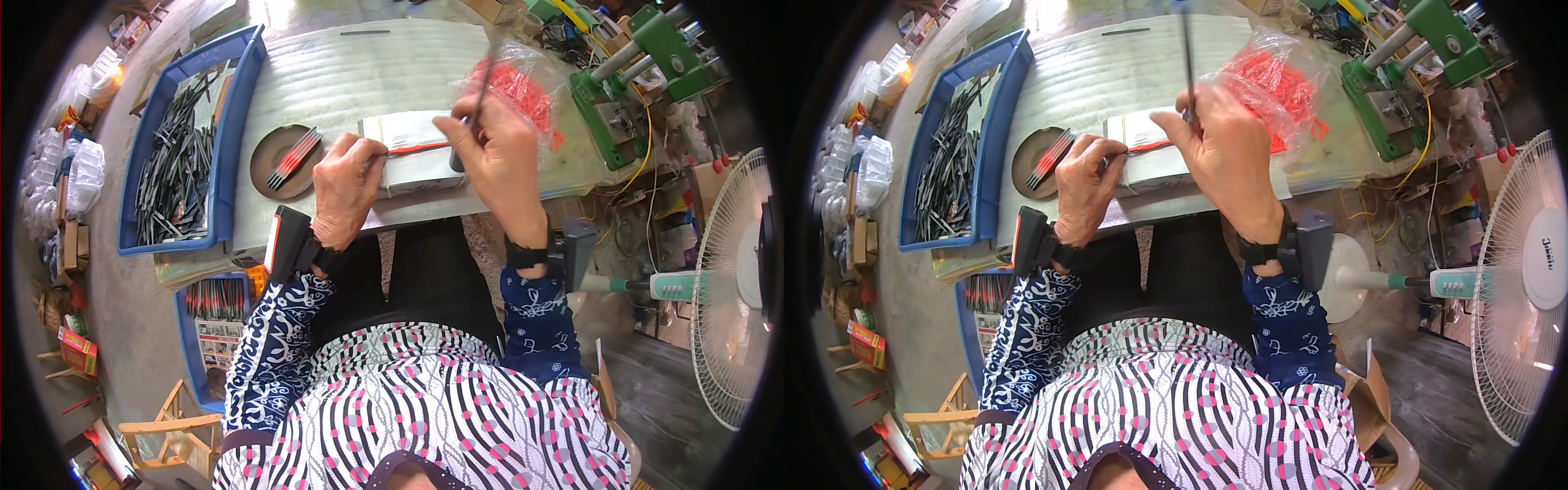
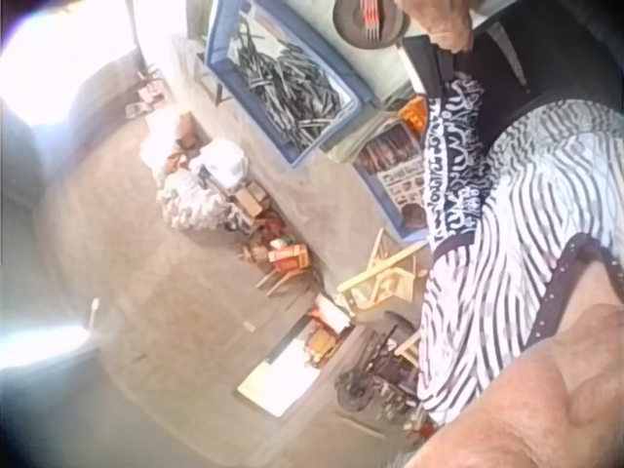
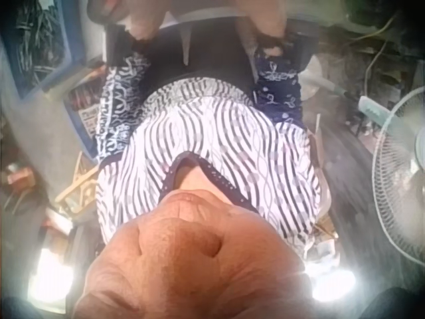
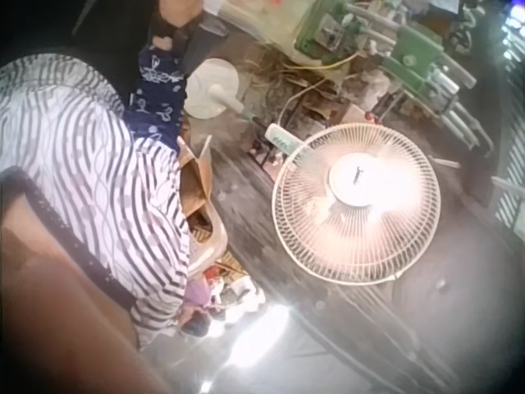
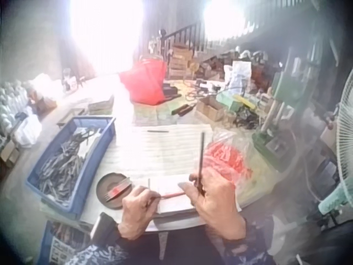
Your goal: The person repeatedly picks a black stick and a red sleeve from a blue bin, inserts the stick into the sleeve, and taps the joined unit on a white block to seat it. Finished units are placed into a small round dish on the table.
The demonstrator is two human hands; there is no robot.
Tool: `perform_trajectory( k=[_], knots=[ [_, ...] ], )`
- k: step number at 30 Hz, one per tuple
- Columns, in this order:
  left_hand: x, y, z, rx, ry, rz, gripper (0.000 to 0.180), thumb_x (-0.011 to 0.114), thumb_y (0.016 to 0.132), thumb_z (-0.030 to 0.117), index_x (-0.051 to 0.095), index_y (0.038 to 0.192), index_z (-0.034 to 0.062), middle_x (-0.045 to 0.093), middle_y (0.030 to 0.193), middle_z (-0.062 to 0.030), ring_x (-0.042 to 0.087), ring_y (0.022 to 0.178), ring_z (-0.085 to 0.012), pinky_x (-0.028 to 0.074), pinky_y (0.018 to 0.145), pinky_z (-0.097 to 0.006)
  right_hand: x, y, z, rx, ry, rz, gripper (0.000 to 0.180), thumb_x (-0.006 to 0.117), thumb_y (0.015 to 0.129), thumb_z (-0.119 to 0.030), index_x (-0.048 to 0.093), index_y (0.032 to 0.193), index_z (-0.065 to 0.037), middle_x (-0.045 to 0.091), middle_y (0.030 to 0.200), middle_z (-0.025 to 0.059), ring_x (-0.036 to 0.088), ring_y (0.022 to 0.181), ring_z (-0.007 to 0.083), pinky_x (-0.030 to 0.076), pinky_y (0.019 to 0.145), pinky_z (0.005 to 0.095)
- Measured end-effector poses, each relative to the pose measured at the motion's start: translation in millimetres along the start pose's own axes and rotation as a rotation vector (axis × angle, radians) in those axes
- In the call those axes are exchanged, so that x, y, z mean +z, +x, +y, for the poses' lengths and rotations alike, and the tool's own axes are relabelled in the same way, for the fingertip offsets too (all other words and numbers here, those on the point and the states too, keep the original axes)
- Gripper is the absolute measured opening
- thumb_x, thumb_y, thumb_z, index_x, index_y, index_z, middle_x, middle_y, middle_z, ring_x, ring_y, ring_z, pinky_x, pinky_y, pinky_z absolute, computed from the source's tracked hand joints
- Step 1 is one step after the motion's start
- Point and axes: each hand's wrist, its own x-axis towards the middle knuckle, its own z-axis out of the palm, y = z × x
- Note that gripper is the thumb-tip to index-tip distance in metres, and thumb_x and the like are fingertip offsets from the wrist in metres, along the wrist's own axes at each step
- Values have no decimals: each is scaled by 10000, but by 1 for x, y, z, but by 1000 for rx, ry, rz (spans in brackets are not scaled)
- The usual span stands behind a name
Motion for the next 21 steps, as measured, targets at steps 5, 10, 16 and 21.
perform_trajectory(
  k=[5, 10, 16, 21],
  knots=[
    [1, 0, -3, 57, 37, 14, 105, 712, 814, 33, 697, 918, 34, 632, 846, -77, 609, 611, -159, 495, 567, -280, 1, 10, -16, -99, 479, 295, 255, 730, 865, -230, 611, 918, -11, 617, 712, 117, 665, 643, 233, 477, 545, 330],
    [0, 0, -2, 1, 40, -22, 56, 691, 817, 82, 686, 871, 72, 628, 838, -103, 650, 725, -298, 516, 629, -378, 33, 9, 8, -97, -54, -39, 284, 674, 900, -270, 597, 892, 3, 637, 747, 181, 638, 676, 356, 483, 583, 412],
    [1, 0, -2, 52, 20, 22, 98, 711, 809, 32, 695, 906, 31, 626, 831, -69, 578, 595, -148, 469, 557, -278, -4, 10, 2, 33, 223, 62, 222, 674, 927, -228, 629, 936, -11, 653, 715, 79, 625, 604, 154, 462, 537, 294],
    [1, -1, -3, 39, 15, 17, 100, 708, 810, 28, 700, 910, 32, 630, 834, -70, 580, 597, -145, 472, 561, -274, -2, 14, -3, -84, 511, 261, 184, 685, 922, -203, 627, 924, -29, 671, 763, 60, 635, 650, 104, 468, 549, 264]
  ],
)
